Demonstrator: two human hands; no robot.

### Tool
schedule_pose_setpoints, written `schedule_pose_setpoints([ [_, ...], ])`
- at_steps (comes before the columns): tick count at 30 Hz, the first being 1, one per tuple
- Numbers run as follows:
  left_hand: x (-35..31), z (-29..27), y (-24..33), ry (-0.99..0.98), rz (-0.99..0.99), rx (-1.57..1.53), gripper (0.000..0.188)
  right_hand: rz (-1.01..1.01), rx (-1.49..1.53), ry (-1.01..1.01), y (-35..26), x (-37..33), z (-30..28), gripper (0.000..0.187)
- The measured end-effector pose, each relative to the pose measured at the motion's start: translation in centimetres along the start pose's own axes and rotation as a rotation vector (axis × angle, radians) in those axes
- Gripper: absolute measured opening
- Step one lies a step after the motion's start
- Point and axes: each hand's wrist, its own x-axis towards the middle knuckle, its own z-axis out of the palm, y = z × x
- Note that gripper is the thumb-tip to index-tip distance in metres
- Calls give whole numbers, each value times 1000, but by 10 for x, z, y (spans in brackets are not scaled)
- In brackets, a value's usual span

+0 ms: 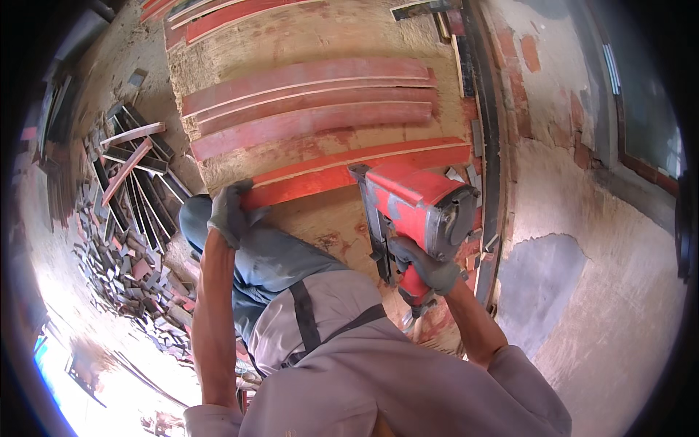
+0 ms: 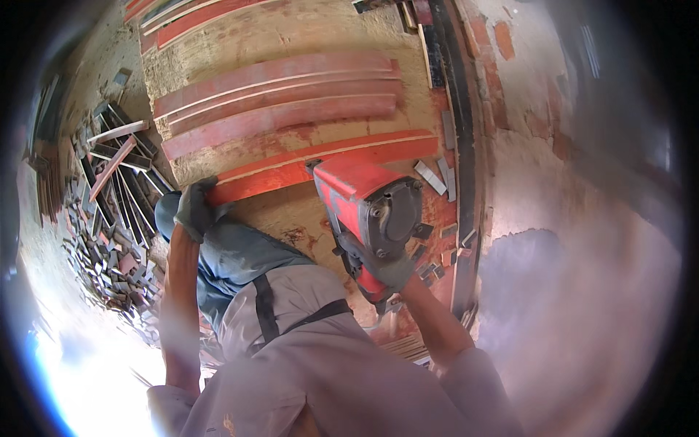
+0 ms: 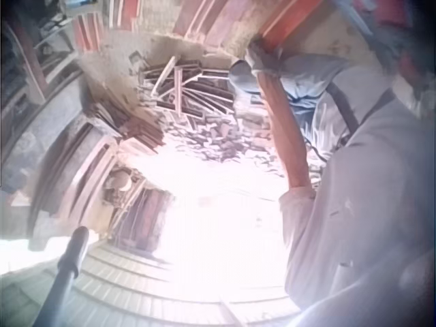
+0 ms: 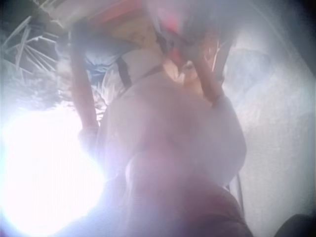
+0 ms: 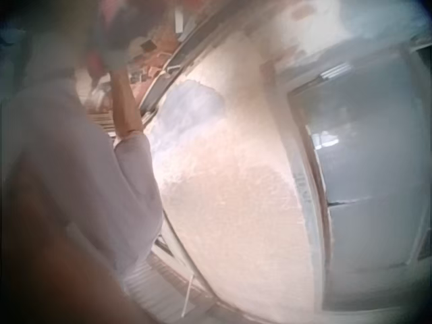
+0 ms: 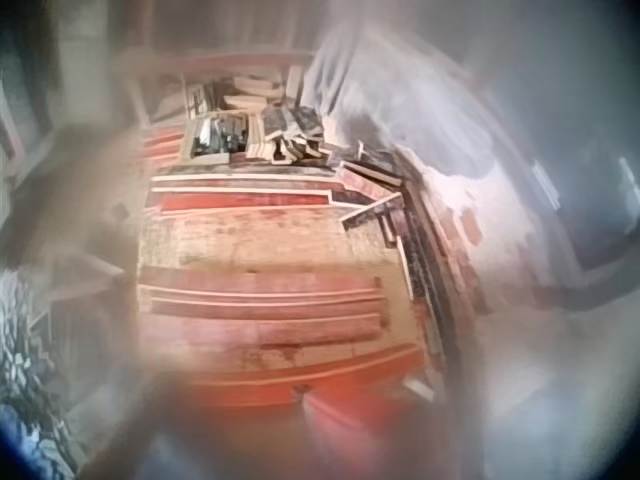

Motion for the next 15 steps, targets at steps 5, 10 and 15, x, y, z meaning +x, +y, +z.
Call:
schedule_pose_setpoints([
  [5, -9, 9, -1, 73, 45, 42, 27, -32, -14, -6, -1, 4, 6, 20],
  [10, -18, 24, 14, 136, -110, -105, 25, -26, 14, 3, -5, 3, 8, 19],
  [15, -13, 18, 12, 109, -136, -128, 25, -9, 42, -12, -36, -1, 12, 18],
])
